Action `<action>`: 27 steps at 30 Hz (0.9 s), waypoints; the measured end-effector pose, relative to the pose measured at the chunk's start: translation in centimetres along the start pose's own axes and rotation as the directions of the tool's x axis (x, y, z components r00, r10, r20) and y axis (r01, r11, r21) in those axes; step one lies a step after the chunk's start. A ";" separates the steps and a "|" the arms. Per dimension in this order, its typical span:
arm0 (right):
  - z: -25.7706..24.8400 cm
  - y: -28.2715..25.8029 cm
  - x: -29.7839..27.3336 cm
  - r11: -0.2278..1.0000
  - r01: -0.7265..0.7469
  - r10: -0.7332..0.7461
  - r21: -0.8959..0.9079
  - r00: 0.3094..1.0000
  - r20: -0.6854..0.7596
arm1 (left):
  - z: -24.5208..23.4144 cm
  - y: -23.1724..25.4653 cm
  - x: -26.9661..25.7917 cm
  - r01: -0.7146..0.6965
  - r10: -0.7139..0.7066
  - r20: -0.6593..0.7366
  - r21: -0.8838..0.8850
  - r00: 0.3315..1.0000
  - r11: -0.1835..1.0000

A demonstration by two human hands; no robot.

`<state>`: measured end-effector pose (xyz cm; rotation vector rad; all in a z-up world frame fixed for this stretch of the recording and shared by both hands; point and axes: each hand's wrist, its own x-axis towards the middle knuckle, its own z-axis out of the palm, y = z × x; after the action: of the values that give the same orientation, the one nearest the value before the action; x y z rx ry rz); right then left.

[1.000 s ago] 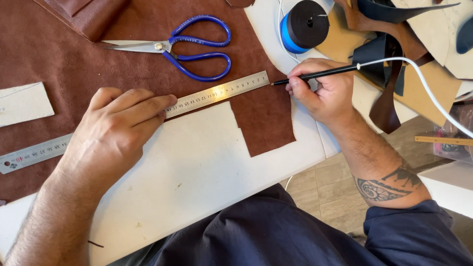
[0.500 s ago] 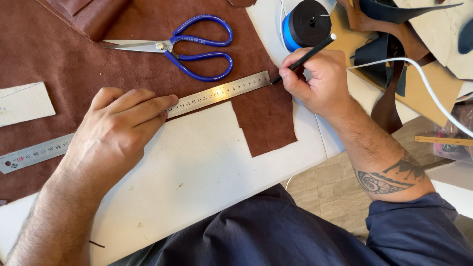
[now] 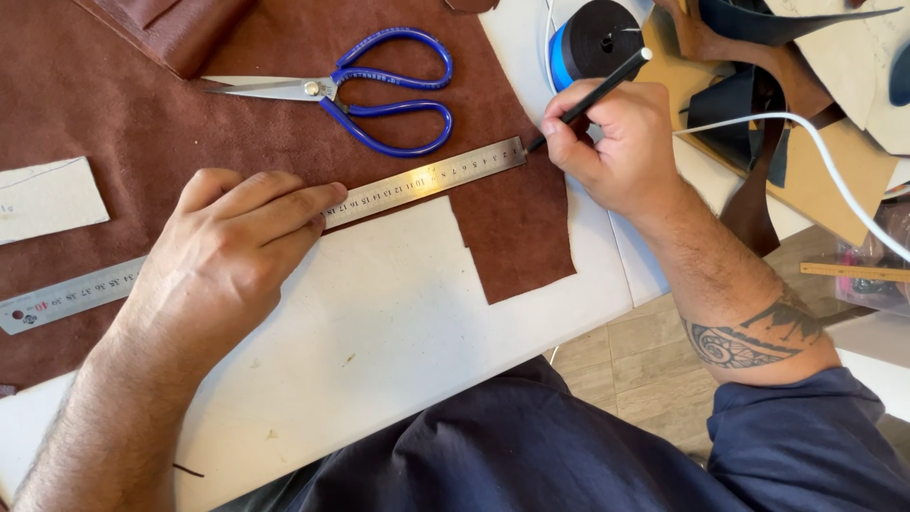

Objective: Measuring, marking, and cutting leather pieces using a ruler, pen, and scissors on a workshop table.

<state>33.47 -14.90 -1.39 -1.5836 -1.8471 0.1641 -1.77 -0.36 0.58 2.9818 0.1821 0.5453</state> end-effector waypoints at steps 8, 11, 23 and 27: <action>-0.3 -0.5 0.1 0.999 0.034 -0.034 -0.018 0.999 0.012 | 0.1 0.0 -0.1 0.004 -0.004 0.004 0.002 1.000 1.000; -0.2 -0.5 0.1 0.999 0.034 -0.034 -0.027 0.999 0.005 | 0.0 0.0 -0.1 0.002 -0.002 0.011 0.008 1.000 1.000; 0.0 -0.9 0.4 0.999 0.043 -0.044 -0.033 0.999 -0.027 | -0.1 0.1 0.0 -0.002 0.002 0.001 0.006 1.000 1.000; 0.2 -0.7 0.4 0.999 0.042 -0.044 -0.034 0.998 -0.040 | -0.1 0.1 0.1 0.002 -0.002 -0.006 0.003 1.000 1.000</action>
<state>32.77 -14.69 -0.98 -1.5566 -1.8593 0.0817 -1.75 -0.45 0.75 2.9828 0.1864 0.5536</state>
